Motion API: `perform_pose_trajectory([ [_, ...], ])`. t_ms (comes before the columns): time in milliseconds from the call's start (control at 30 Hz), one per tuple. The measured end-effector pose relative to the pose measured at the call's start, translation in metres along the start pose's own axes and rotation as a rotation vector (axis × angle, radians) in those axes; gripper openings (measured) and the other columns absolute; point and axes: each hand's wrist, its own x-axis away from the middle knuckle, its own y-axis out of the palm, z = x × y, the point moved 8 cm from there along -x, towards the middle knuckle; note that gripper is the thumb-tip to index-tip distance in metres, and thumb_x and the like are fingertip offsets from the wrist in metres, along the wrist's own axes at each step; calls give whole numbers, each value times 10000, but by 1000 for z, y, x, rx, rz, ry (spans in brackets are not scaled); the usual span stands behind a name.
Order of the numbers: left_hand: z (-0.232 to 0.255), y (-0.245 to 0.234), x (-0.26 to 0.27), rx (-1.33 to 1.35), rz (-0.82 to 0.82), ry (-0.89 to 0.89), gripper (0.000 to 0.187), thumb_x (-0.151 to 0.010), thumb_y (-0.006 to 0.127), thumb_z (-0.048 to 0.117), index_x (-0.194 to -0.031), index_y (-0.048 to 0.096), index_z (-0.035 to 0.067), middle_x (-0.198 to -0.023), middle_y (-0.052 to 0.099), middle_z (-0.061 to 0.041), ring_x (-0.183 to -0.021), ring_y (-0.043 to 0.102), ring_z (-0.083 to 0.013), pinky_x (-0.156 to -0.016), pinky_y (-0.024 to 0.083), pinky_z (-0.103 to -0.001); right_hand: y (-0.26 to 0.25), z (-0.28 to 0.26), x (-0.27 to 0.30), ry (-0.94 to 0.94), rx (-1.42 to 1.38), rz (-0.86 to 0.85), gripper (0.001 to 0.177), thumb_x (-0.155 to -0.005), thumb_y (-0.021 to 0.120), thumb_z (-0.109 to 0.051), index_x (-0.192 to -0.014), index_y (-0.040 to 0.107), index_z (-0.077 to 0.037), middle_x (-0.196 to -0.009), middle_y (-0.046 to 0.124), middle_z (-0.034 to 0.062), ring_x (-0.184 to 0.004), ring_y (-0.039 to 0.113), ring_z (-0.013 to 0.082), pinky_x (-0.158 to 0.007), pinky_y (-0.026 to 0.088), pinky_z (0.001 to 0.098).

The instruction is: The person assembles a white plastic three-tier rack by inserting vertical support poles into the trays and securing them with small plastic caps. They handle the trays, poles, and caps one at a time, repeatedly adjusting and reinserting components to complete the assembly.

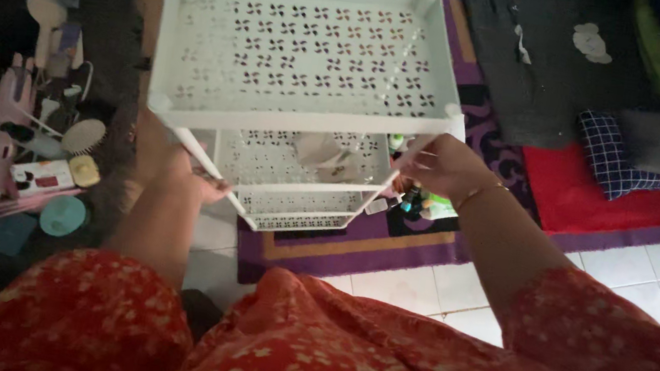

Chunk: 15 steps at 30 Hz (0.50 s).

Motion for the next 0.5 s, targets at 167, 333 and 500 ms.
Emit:
perform_pose_trajectory([
  [167,-31,-9,9,41,-88,210,432,-992,507,308,-1367,524,96,-1455,529,-145,-1288,510,-398,-991,489,-586,5,-11,19,5,139,-8,502,-824,665,56,-1294,537,-65,-1265,632,87,-1203,624,225,-949,577,333],
  [333,-126,-24,34,-148,209,173,386,-1027,587,207,-1359,567,10,-1345,558,-245,-1111,615,-305,-807,570,-379,-5,20,35,268,-372,127,240,-953,592,-113,-1138,650,28,-1080,682,157,-939,693,264,-810,614,368],
  [500,-123,-22,81,-223,315,633,361,-973,563,168,-1286,531,-10,-1237,576,-203,-1039,626,-253,-832,541,-377,36,40,34,180,-116,-89,186,-928,643,-140,-1035,680,8,-839,689,109,-693,683,211,-599,568,361],
])
